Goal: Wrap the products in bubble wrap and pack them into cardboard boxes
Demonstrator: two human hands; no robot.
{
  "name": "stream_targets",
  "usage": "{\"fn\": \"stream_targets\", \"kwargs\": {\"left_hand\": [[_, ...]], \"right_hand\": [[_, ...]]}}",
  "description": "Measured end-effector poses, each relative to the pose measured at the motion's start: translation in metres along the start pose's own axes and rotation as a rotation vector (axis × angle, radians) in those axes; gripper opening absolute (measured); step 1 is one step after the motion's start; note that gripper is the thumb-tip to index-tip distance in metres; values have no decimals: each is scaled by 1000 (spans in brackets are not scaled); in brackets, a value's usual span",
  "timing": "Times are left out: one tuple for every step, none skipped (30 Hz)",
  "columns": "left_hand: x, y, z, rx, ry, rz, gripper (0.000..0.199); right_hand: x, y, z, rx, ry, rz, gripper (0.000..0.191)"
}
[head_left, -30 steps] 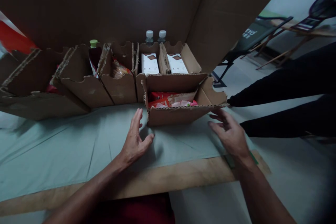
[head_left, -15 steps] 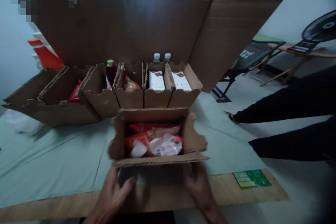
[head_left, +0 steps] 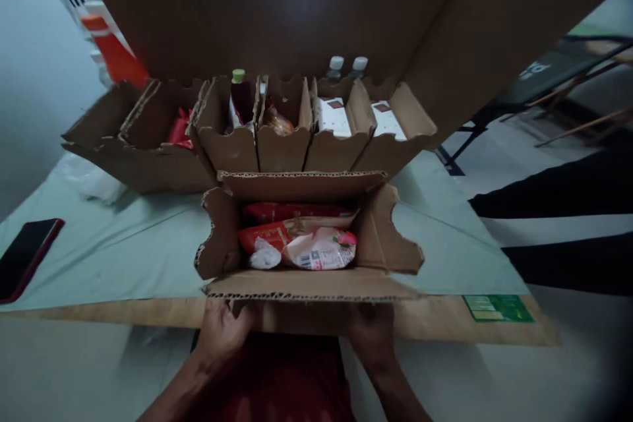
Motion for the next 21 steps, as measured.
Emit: {"fn": "stream_targets", "kwargs": {"left_hand": [[-6, 5, -3, -10, -12, 35, 41], [-14, 9, -4, -16, -35, 66, 41], [-24, 11, -4, -20, -65, 92, 41], [-35, 12, -3, -21, -99, 109, 41], [-45, 13, -3, -20, -134, 118, 42], [-54, 14, -3, -19, -171, 118, 43], [-63, 17, -4, -26, -208, 114, 44], [-69, 20, -6, -42, -240, 106, 45], [-75, 26, -8, -67, -266, 92, 47], [-79, 31, -9, -94, -277, 68, 49], [-81, 35, -7, -112, -277, 31, 52], [-81, 37, -2, -116, -262, -17, 54], [-80, 33, 6, -103, -242, -70, 57], [-76, 25, 17, -74, -218, -118, 59], [-70, 13, 29, -37, -193, -155, 61], [-60, -2, 42, 3, -166, -177, 63], [-48, -18, 53, 43, -139, -187, 65], [-33, -33, 61, 75, -96, -199, 66], [-16, -46, 64, 111, -40, -216, 67], [0, -54, 63, 138, 13, -226, 67], [13, -56, 57, 152, 57, -223, 64]], "right_hand": [[4, -2, -11, 4, 17, 15, 37], [11, 0, -19, -1, 37, 34, 36], [19, 4, -25, -7, 48, 43, 35], [27, 9, -27, -13, 46, 37, 34], [34, 15, -27, -17, 31, 20, 34], [40, 19, -26, -19, 11, -2, 35], [46, 23, -25, -21, 7, -20, 36], [53, 26, -23, -22, 15, -29, 37], [59, 29, -20, -28, 30, -27, 39], [65, 34, -17, -38, 45, -17, 40], [70, 39, -12, -54, 59, -3, 41], [76, 48, -5, -79, 78, 16, 41], [81, 58, 4, -109, 104, 41, 41], [85, 68, 17, -137, 133, 73, 41], [88, 78, 31, -157, 165, 108, 41], [86, 85, 46, -165, 188, 142, 42], [81, 89, 61, -160, 197, 170, 43], [71, 89, 73, -146, 188, 186, 43], [57, 85, 80, -126, 160, 193, 43], [40, 78, 82, -105, 118, 189, 42], [22, 68, 79, -80, 65, 172, 41]]}}
Point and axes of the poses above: each hand's wrist, its own z-axis towards the middle knuckle, its own x-axis out of the palm, y = z × x, the point moved 9 cm from there along z, towards the middle knuckle, and after that the axes turned 5 degrees about -z, right-handed, at the moved point
